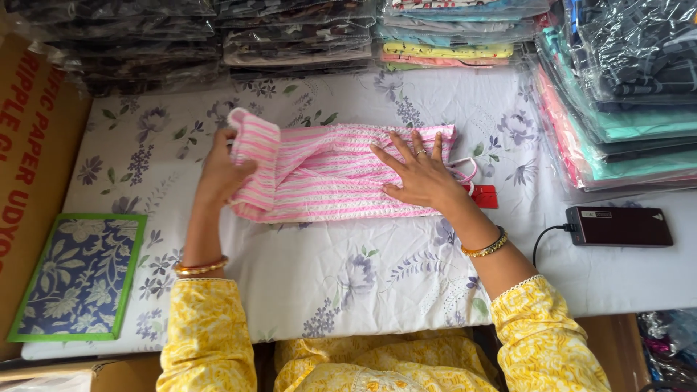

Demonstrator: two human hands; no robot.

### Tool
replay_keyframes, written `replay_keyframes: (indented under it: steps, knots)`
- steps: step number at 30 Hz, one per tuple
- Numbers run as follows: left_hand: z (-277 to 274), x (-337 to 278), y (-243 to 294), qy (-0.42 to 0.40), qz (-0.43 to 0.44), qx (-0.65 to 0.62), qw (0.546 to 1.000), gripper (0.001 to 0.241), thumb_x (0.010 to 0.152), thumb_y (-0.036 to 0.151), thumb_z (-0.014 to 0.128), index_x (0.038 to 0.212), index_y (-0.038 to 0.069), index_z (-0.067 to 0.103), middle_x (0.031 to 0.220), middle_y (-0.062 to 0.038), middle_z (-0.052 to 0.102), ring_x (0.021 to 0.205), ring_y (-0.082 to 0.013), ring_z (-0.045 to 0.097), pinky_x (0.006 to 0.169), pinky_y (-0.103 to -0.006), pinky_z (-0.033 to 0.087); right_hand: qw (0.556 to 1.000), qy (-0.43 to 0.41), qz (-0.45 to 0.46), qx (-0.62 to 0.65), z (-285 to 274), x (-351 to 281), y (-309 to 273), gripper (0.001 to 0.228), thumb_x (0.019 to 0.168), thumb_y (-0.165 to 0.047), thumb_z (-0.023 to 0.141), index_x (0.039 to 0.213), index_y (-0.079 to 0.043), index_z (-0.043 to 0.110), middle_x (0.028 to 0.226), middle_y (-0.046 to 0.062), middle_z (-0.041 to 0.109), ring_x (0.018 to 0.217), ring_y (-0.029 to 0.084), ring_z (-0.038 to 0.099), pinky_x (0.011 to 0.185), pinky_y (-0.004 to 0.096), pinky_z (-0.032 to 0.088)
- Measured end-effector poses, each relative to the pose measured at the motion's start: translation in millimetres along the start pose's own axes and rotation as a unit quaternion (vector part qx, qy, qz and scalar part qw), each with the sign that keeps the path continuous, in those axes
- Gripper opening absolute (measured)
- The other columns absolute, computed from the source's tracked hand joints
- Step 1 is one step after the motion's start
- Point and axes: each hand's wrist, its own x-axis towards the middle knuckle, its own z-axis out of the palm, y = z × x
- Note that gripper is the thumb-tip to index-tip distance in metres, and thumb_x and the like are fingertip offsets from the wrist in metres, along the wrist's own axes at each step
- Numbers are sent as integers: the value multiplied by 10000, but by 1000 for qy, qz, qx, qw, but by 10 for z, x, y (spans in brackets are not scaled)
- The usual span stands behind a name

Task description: Fold a pink striped garment and a white garment and place them in plastic packaging.

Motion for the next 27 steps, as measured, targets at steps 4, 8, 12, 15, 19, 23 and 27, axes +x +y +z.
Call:
replay_keyframes:
  steps: [4, 8, 12, 15, 19, 23, 27]
  knots:
    - [484, -131, 707, 30, -52, 134, 989, 762, 748, 31, 756, 1417, 129, 405, 1144, -180, 713, 894, -301, 745, 766, -399, 598, 998, 11, -5, -69, 114, 1, -21, 750, 918, -623, 522, 1590, -443, 242, 1700, 115, 84, 1495, 560, 61, 1088, 809, 23]
    - [1183, -54, 984, 18, 43, 240, 970, 824, 788, 67, 726, 1504, 148, 325, 1039, -264, 712, 885, -425, 711, 736, -493, 567, 999, 35, -5, -30, 47, -18, -88, 707, 927, -608, 508, 1574, -432, 283, 1700, 123, 98, 1482, 589, 67, 1086, 828, 47]
    - [2065, 181, 883, -16, 128, 332, 934, 913, 731, 17, 678, 1546, 174, 297, 1026, -230, 688, 823, -442, 700, 671, -546, 551, 999, 32, 16, -7, 11, -50, -132, 702, 905, -573, 543, 1558, -387, 365, 1685, 132, 163, 1488, 589, 69, 1078, 832, 77]
    - [2465, 122, 885, -16, 175, 332, 927, 808, 849, 100, 710, 1553, 188, 325, 1051, -232, 682, 843, -451, 702, 700, -552, 552, 998, 59, 17, -23, 184, 8, 21, 705, 912, -568, 574, 1542, -288, 426, 1672, 134, 232, 1495, 562, 96, 1109, 809, 102]
    - [2433, 23, 1213, -42, 148, 331, 931, 851, 805, 116, 727, 1543, 197, 312, 1051, -230, 677, 840, -449, 702, 687, -552, 552, 997, 67, 17, 30, -22, -37, 64, 783, 865, -570, 639, 1535, -232, 415, 1661, 93, 266, 1501, 522, 118, 1101, 798, 123]
    - [2473, 2, 1434, -65, 161, 284, 943, 975, 681, 107, 769, 1530, 201, 300, 1019, -216, 689, 851, -443, 698, 694, -535, 552, 995, 57, 7, 78, -215, -55, 240, 535, 803, -421, 736, 1259, -159, 643, 1433, 56, 563, 1382, 355, 453, 1036, 606, 409]
    - [2880, -64, 1490, -94, 147, 311, 934, 908, 867, 166, 741, 1612, 218, 225, 1067, -217, 683, 849, -423, 723, 693, -525, 570, 945, 148, 60, 286, -163, -110, 732, 250, 829, -32, 655, 1052, -39, 769, 1034, 123, 779, 943, 248, 788, 839, 361, 611]
